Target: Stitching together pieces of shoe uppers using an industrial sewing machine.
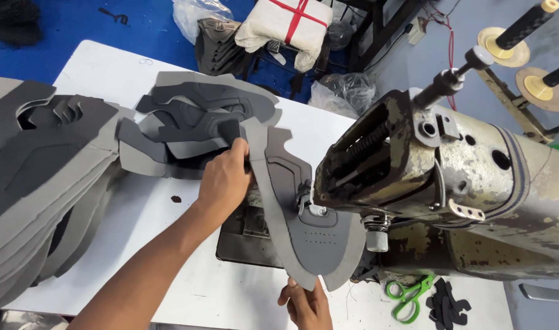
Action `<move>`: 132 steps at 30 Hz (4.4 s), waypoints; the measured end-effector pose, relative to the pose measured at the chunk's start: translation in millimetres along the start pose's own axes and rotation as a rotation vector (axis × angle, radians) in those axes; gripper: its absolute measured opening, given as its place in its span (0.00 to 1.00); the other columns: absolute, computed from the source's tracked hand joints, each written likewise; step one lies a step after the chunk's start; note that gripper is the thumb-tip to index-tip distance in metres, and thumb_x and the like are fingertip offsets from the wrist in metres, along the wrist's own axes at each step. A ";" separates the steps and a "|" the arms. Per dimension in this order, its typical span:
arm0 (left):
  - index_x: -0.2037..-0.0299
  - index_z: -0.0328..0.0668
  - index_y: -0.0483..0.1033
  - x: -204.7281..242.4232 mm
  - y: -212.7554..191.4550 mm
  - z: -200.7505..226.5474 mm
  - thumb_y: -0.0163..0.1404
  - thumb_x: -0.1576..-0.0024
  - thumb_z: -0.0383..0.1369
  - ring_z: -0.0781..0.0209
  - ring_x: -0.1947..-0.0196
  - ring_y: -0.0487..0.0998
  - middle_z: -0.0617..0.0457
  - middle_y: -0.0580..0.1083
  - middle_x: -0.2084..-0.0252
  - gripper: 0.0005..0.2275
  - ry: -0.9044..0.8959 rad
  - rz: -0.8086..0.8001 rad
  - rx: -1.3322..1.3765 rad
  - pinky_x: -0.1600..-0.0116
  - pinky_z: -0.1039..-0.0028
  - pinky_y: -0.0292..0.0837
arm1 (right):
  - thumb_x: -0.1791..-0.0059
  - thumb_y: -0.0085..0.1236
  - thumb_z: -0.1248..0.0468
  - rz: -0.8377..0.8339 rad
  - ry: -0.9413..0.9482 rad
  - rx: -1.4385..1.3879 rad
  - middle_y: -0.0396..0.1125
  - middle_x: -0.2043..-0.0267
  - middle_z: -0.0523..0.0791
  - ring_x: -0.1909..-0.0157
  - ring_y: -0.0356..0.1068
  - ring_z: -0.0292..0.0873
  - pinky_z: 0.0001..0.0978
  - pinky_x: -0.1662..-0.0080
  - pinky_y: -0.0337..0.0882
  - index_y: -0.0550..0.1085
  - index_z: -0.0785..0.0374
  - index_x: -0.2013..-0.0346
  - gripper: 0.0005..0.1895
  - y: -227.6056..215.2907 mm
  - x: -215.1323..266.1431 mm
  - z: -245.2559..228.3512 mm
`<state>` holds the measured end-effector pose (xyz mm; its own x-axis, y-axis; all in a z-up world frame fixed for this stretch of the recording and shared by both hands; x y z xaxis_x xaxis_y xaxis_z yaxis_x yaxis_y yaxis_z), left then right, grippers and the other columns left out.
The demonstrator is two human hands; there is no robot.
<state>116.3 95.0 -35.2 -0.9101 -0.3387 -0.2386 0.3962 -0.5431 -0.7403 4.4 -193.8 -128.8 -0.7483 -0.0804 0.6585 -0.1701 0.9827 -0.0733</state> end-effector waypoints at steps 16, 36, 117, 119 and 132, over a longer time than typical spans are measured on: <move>0.50 0.38 0.65 81.7 -79.4 -8.9 0.58 0.45 0.25 0.45 0.69 0.81 0.42 0.76 0.57 0.16 0.111 0.156 0.246 0.71 0.65 0.76 | 0.48 0.57 0.55 -0.274 -0.437 0.106 0.66 0.75 0.39 0.75 0.58 0.30 0.23 0.73 0.57 0.75 0.64 0.60 0.14 141.5 18.7 -120.5; 0.45 0.34 0.69 29.3 -81.1 -63.3 0.52 0.40 0.20 0.37 0.60 0.80 0.38 0.76 0.59 0.13 0.131 0.228 -0.056 0.57 0.56 0.76 | 0.49 0.63 0.58 -0.375 -0.585 0.155 0.59 0.76 0.38 0.75 0.55 0.29 0.22 0.73 0.54 0.72 0.64 0.55 0.15 144.1 41.7 -101.9; 0.25 0.39 0.48 116.7 -6.8 71.5 0.47 0.38 0.32 0.69 0.72 0.76 0.53 0.74 0.72 0.31 -0.280 -0.705 1.013 0.61 0.77 0.77 | 0.55 0.64 0.69 0.242 -0.587 0.258 0.63 0.71 0.36 0.67 0.62 0.28 0.17 0.61 0.62 0.72 0.66 0.38 0.29 -40.8 49.9 -109.5; 0.25 0.40 0.49 111.6 -5.1 71.6 0.47 0.38 0.32 0.69 0.72 0.76 0.53 0.74 0.73 0.31 -0.277 -0.693 1.016 0.62 0.77 0.77 | 0.54 0.63 0.68 0.238 -0.564 0.235 0.66 0.70 0.35 0.67 0.63 0.28 0.17 0.61 0.63 0.72 0.66 0.39 0.28 -38.5 49.0 -115.5; 0.25 0.41 0.50 70.8 1.4 72.6 0.48 0.38 0.35 0.70 0.73 0.75 0.56 0.71 0.71 0.31 -0.277 -0.646 0.986 0.64 0.77 0.79 | 0.52 0.63 0.66 0.295 -0.473 0.240 0.68 0.68 0.39 0.66 0.64 0.30 0.21 0.61 0.64 0.74 0.62 0.41 0.24 -31.5 30.7 -149.0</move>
<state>61.1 14.5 -7.5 -0.9652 0.1240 0.2300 -0.0901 -0.9842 0.1527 82.3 -202.4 5.4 -0.9803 0.0699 0.1847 -0.0112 0.9141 -0.4054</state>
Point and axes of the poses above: each hand's wrist, its own x-axis away from the middle knuckle, its own y-axis out of the palm, z = x × y, the point moved 5 cm from there along -x, towards the middle knuckle
